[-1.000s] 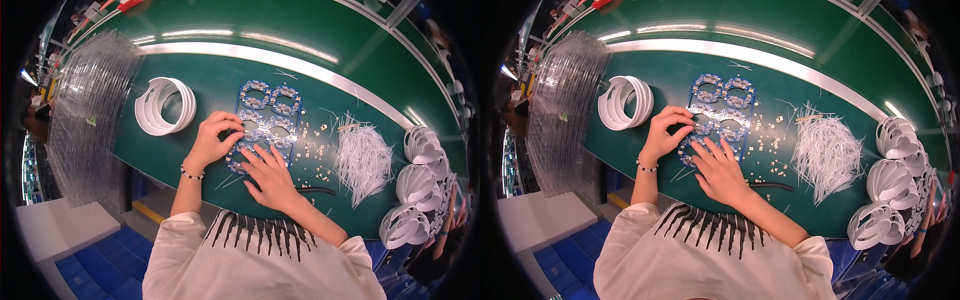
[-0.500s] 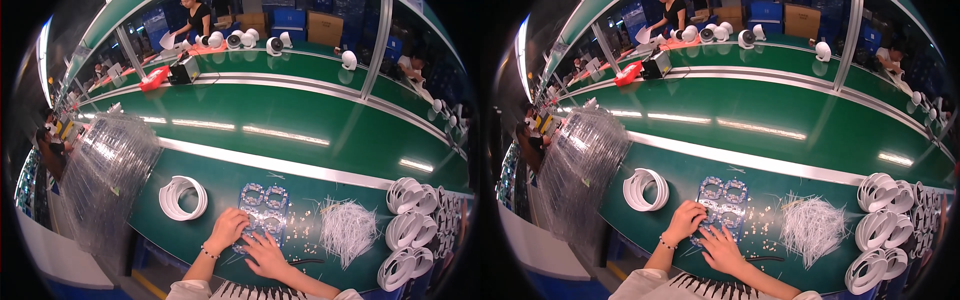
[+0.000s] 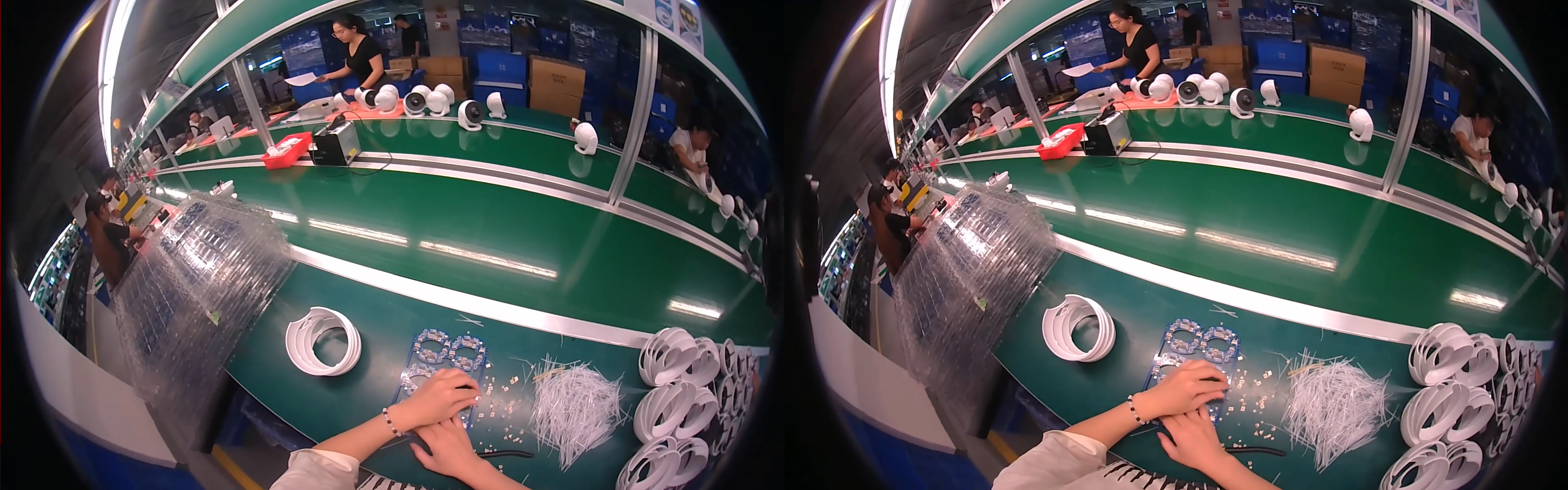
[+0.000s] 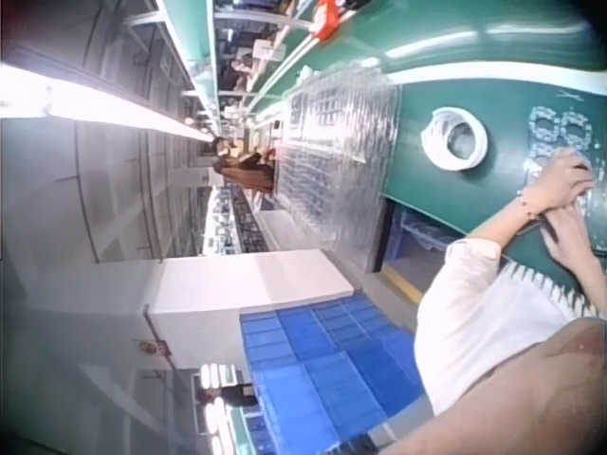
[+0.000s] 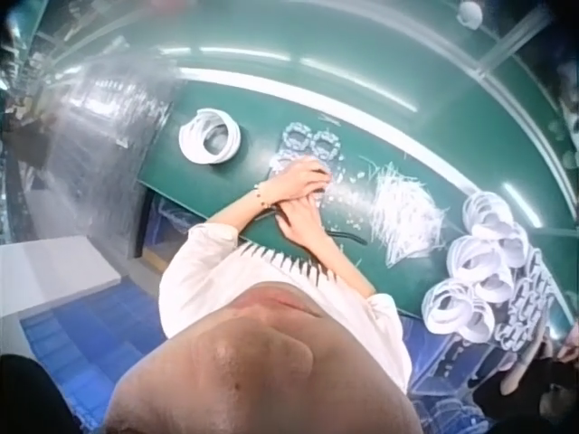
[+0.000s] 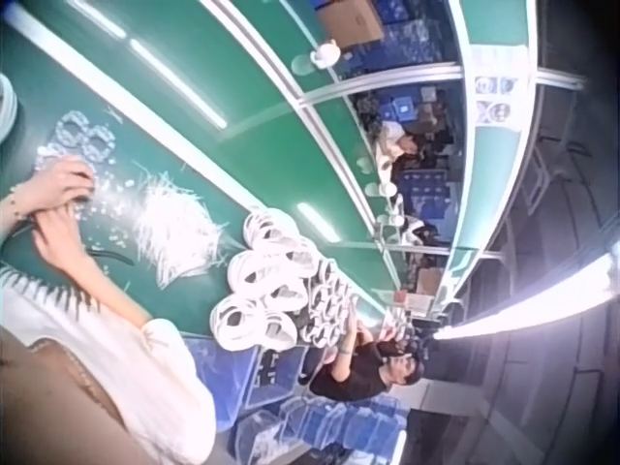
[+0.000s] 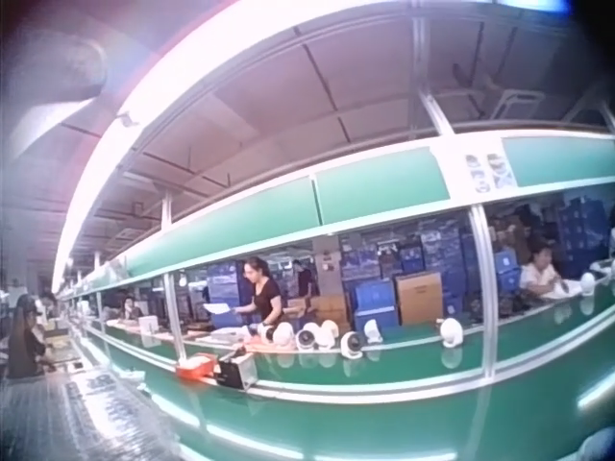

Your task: Manually assembling LED components onto circuit boards on a factory production line.

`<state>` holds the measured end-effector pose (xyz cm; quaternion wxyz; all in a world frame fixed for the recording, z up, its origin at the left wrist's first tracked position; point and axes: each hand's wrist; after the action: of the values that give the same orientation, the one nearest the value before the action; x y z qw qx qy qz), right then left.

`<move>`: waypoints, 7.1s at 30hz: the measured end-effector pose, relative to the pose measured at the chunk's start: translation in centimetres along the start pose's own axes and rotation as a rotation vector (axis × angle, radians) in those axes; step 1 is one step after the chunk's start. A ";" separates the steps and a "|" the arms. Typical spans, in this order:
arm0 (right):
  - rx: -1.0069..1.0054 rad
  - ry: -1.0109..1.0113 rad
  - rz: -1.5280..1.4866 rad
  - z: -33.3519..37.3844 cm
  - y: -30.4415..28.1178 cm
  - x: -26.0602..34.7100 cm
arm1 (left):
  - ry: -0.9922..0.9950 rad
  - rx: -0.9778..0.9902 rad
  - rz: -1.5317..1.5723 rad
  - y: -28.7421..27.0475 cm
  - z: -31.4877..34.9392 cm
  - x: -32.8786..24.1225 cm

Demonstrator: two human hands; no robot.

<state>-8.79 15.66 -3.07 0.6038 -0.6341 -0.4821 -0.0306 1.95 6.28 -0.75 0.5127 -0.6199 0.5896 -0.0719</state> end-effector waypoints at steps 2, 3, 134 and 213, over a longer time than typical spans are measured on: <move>-0.029 -0.043 0.041 -0.2 -0.3 0.3 | -0.146 -0.054 -0.031 -0.4 0.5 0.5; -0.058 -0.080 0.076 -0.2 -0.5 0.4 | -0.182 -0.046 -0.050 -1.2 0.9 0.9; -0.070 -0.023 0.094 -0.3 -0.7 0.0 | -0.386 -0.477 0.015 -3.5 0.8 1.1; -0.180 0.257 0.189 2.4 -4.3 -1.8 | -0.372 -0.143 -0.061 -2.3 6.7 -2.2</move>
<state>-13.84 15.69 -1.63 0.6012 -0.7190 -0.3348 -0.0977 7.47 11.25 -1.02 0.5651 -0.6750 0.4691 0.0705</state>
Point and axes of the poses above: each hand's wrist, its own z-axis away from the middle knuckle, its own y-axis out of the palm, x = y × z, and after that the axes turned 2 degrees about -y, right-handed
